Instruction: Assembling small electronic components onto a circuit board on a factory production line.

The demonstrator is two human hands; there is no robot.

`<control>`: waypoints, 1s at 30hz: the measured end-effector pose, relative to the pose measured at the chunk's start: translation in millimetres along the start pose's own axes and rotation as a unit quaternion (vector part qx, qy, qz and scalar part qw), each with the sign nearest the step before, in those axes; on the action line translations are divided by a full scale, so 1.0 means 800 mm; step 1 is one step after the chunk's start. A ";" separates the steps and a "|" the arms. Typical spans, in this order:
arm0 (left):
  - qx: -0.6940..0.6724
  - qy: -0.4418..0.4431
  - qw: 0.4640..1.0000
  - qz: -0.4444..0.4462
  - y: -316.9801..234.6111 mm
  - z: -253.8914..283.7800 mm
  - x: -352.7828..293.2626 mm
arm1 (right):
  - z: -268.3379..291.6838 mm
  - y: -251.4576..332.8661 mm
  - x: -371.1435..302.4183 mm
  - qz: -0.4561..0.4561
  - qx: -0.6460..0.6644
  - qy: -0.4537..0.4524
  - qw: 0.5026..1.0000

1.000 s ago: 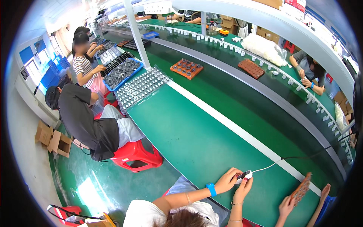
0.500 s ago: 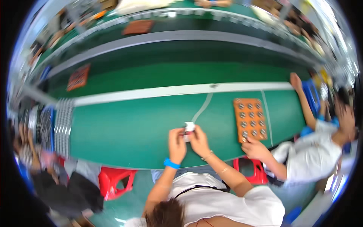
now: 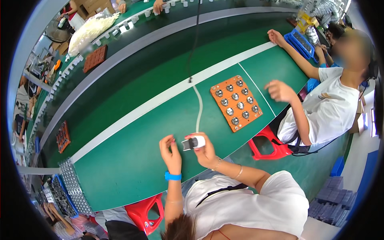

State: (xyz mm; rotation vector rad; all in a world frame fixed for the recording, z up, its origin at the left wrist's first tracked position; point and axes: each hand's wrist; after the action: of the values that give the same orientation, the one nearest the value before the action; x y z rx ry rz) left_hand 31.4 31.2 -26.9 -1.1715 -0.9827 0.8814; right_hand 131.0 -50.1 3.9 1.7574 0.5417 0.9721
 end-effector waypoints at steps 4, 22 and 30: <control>0.097 0.203 0.968 -0.108 -0.032 -0.067 0.070 | 0.048 0.035 0.000 0.081 -0.075 -0.064 0.992; 0.219 0.273 0.853 -0.386 -0.030 -0.046 0.105 | 0.116 -0.021 -0.015 -0.008 -0.227 -0.360 0.905; 0.271 0.184 0.920 -0.214 -0.031 0.094 -0.025 | 0.079 -0.037 0.019 0.012 -0.192 -0.135 0.972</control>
State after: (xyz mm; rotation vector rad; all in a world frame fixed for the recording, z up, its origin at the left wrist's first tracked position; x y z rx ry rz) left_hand -44.8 31.8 2.6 -0.5795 -0.5914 0.5009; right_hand 193.5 -62.3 -28.1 1.5139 0.1458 0.7755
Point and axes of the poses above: each hand's wrist, its own x-axis towards the middle knuckle, its own z-axis out of the back of the hand, y = z × x, and after that the axes turned 2 degrees about -z, right-handed
